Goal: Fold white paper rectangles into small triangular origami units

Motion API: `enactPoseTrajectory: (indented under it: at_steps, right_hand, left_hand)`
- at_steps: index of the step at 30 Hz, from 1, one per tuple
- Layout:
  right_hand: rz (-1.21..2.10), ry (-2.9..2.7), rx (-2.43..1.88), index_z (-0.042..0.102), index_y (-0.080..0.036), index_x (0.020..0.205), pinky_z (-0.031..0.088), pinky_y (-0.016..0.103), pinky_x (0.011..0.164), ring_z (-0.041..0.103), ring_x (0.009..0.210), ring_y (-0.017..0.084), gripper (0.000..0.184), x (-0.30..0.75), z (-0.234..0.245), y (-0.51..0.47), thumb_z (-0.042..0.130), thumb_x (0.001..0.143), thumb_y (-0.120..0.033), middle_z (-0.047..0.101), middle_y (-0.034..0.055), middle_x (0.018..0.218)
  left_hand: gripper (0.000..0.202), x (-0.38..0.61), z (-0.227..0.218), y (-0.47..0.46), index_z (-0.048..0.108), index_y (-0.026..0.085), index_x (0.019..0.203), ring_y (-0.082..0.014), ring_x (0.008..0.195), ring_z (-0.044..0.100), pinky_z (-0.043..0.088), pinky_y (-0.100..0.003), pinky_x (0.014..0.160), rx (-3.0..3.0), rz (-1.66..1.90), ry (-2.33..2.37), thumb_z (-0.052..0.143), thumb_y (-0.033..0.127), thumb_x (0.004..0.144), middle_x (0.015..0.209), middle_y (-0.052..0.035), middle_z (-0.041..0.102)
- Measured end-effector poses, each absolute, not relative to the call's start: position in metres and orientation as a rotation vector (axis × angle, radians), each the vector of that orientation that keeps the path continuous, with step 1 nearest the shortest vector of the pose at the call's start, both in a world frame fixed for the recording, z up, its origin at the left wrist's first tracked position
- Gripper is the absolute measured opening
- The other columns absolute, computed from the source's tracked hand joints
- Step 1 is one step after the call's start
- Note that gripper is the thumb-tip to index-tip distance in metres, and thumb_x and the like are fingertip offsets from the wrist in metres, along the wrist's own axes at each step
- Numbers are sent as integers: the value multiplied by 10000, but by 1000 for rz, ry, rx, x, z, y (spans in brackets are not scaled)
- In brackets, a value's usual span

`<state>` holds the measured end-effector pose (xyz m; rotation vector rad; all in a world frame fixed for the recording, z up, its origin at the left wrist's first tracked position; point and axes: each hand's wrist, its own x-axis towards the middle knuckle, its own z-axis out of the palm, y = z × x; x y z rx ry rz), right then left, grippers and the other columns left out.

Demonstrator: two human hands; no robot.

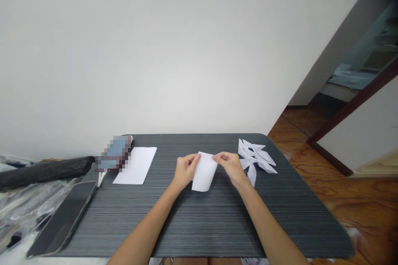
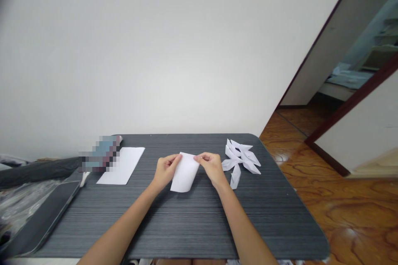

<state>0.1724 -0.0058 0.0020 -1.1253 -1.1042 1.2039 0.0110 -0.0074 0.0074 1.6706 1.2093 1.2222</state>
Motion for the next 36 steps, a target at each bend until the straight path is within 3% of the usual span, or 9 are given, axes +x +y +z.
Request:
enactPoseTrajectory:
  at_steps: [4,9,14,29,32,36]
  right_hand:
    - [1363,-1053,-1089,657,-130,683,428,272,599,571,602,151,257,171,1,-7,681,560,-355,653,46,644]
    - [1338,-1143,-1132,654,-115,600,407,266,536,545,528,144,279,166,2,-8,689,536,-384,639,44,574]
    - [1465,-1187,-1078,677,-118,692,412,279,576,564,577,155,315,163,3,-10,655,580,-412,654,51,623]
    - [1552,-1410,-1079,635,-108,595,386,242,502,569,484,134,271,146,-3,-21,626,628,-377,641,50,527]
    - [1592,-1448,-1087,636,-106,641,403,249,517,603,532,155,291,150,-6,-18,622,628,-396,660,74,585]
    - [1418,-1288,-1119,623,-116,854,429,262,569,621,676,170,394,151,-9,-11,577,661,-456,668,110,806]
  left_hand:
    - [353,10,11,-6,654,87,738,-85,469,451,300,-174,404,1475,1230,1171,499,404,727,565,-16,582]
    - [363,7,13,-3,654,77,745,-100,494,482,339,-184,427,1288,1260,1112,559,420,676,589,-29,599]
    - [357,8,7,-1,653,81,756,-101,498,503,372,-194,451,1133,1319,1067,585,416,655,608,-30,615]
    - [337,-14,7,11,629,72,693,-87,475,463,344,-180,427,1064,1552,1209,585,403,649,573,-21,580]
    - [343,-26,5,18,634,74,705,-96,494,474,353,-182,442,1070,1632,1285,575,407,650,574,-20,579]
    - [351,-28,3,20,638,75,693,-103,497,473,345,-180,429,1136,1600,1313,558,415,657,570,-26,579]
